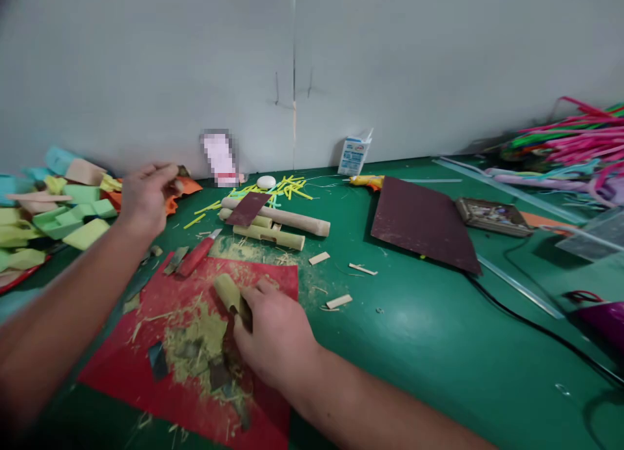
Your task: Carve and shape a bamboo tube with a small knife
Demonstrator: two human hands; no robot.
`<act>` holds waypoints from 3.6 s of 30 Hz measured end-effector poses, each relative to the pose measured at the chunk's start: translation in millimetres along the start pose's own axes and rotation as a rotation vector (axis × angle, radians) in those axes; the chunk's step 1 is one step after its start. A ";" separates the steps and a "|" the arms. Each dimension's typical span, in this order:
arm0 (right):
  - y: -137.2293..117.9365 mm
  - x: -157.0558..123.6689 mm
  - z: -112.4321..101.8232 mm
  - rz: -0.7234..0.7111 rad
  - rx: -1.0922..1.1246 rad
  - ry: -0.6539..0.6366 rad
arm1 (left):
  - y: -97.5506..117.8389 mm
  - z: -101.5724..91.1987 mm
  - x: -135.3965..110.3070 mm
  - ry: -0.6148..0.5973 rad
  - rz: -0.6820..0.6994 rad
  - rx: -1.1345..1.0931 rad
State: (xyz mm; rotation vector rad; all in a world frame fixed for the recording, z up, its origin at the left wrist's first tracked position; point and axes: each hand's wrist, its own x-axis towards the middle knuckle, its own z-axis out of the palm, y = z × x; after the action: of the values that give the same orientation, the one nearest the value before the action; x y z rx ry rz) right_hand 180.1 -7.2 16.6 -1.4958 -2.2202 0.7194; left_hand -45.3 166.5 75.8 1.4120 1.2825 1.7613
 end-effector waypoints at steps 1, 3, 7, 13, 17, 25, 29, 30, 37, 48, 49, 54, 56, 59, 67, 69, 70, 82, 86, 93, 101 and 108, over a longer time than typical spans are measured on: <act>0.0 0.3 0.2 -0.001 -0.005 0.003 | 4.1 -3.0 -24.1 -0.015 0.025 0.033; 0.0 0.5 0.3 -0.005 0.001 -0.004 | 12.2 -9.5 -69.4 -0.123 0.117 0.227; -0.1 0.3 -0.7 -0.018 0.000 -0.003 | 16.2 -21.0 -132.9 -0.399 0.303 0.525; 0.2 0.4 -0.1 -0.030 -0.014 0.006 | 1.3 -29.4 -162.6 -0.603 0.449 0.653; 0.3 0.5 2.5 -0.036 -0.037 0.028 | -1.0 -29.0 -165.1 -0.700 0.565 0.672; -0.9 1.2 2.8 -0.025 -0.037 0.018 | -7.9 -31.2 -154.1 -0.641 0.685 0.743; -1.9 1.4 3.3 -0.024 -0.043 0.010 | -3.7 -29.8 -160.7 -0.683 0.675 0.710; -2.1 1.3 3.5 -0.024 -0.048 0.009 | -2.6 -29.6 -161.9 -0.702 0.664 0.711; -4.6 0.0 5.1 -0.015 -0.094 0.013 | 3.8 -25.8 -167.7 -0.697 0.626 0.705; -7.6 -0.5 8.3 -0.007 -0.134 0.028 | -0.2 -28.4 -163.3 -0.732 0.619 0.624; -7.8 -0.8 8.8 -0.012 -0.136 0.032 | -0.4 -28.8 -162.9 -0.735 0.618 0.626; -8.4 -1.8 9.7 -0.005 -0.133 0.035 | -0.1 -28.0 -162.2 -0.687 0.624 0.633; -8.2 -1.6 9.7 -0.005 -0.132 0.035 | 0.8 -27.0 -162.8 -0.721 0.623 0.607; -8.0 -1.1 9.8 -0.007 -0.123 0.043 | 2.1 -25.8 -164.5 -0.675 0.640 0.627; -9.3 -3.6 9.7 0.007 -0.102 0.039 | -2.9 -30.7 -158.0 -0.625 0.676 0.718; -9.5 -4.5 9.3 0.010 -0.095 0.030 | -3.8 -33.8 -155.5 -0.603 0.677 0.740; -9.3 -4.7 8.9 0.009 -0.092 0.022 | -3.6 -35.4 -155.1 -0.593 0.674 0.754; -0.3 0.2 5.3 0.008 -0.057 0.039 | -0.5 -36.6 -152.8 -0.565 0.582 0.678; -1.2 0.8 6.3 -0.001 -0.061 0.051 | -4.8 -34.0 -153.7 -0.583 0.576 0.634; -1.0 2.1 6.5 -0.002 -0.060 0.053 | -4.4 -31.6 -153.3 -0.579 0.563 0.629; -1.5 1.7 7.5 -0.003 -0.056 0.058 | -5.0 -31.9 -153.0 -0.600 0.597 0.639; -2.7 1.6 7.1 -0.008 -0.056 0.055 | -0.6 -27.8 -150.7 -0.690 0.563 0.628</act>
State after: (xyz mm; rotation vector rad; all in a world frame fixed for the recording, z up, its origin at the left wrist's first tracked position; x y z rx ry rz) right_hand 173.5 -8.1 12.5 -1.5142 -2.2213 0.6109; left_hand -25.4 29.1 10.7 2.6418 1.1337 0.9619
